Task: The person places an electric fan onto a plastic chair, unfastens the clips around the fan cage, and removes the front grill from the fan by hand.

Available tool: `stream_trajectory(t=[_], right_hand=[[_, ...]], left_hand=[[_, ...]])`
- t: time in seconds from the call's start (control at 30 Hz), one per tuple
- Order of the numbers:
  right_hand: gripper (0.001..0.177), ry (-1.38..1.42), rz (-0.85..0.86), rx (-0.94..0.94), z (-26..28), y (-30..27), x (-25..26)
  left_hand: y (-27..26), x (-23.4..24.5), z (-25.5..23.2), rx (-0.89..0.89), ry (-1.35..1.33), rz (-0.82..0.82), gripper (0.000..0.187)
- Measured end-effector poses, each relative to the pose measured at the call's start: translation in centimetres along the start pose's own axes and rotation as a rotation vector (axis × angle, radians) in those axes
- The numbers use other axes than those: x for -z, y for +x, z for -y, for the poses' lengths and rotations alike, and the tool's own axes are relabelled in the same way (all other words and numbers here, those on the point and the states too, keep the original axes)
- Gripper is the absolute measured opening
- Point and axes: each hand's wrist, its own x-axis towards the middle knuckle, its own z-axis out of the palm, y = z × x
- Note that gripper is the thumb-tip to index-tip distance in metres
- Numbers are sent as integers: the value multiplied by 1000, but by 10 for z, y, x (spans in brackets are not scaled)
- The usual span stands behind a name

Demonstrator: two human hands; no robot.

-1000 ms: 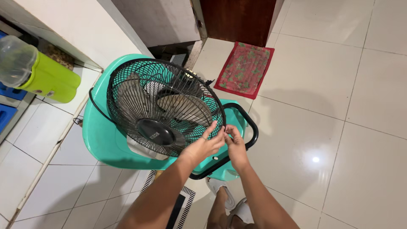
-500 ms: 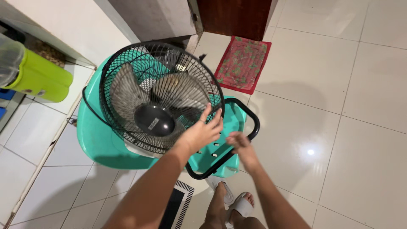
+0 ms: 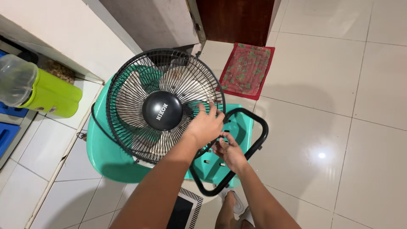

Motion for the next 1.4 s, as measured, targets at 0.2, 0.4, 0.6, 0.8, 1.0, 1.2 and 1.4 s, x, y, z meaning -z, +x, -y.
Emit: stream_trajectory(t=[0.2, 0.4, 0.6, 0.8, 1.0, 1.2, 1.4], right_hand=[[34, -104, -39, -98, 27, -12, -13], [41, -166, -52, -50, 15, 1, -13], [40, -143, -39, -12, 5, 7, -5], [31, -271, -160, 183, 1, 2, -2], [25, -881, -232, 295, 23, 2, -2], [26, -1164, -241, 217, 45, 9, -3], [34, -1329, -149, 86, 73, 8, -5]], left_hand=[[18, 23, 9, 46, -179, 222, 29], [8, 45, 25, -37, -165, 300, 80], [2, 42, 10, 8, -57, 440, 119], [3, 29, 5, 11, -49, 388, 121], [-37, -5, -22, 138, -225, -8, 75], [-36, -35, -90, 487, -506, -348, 54], [-15, -59, -175, 965, -1346, -711, 13]])
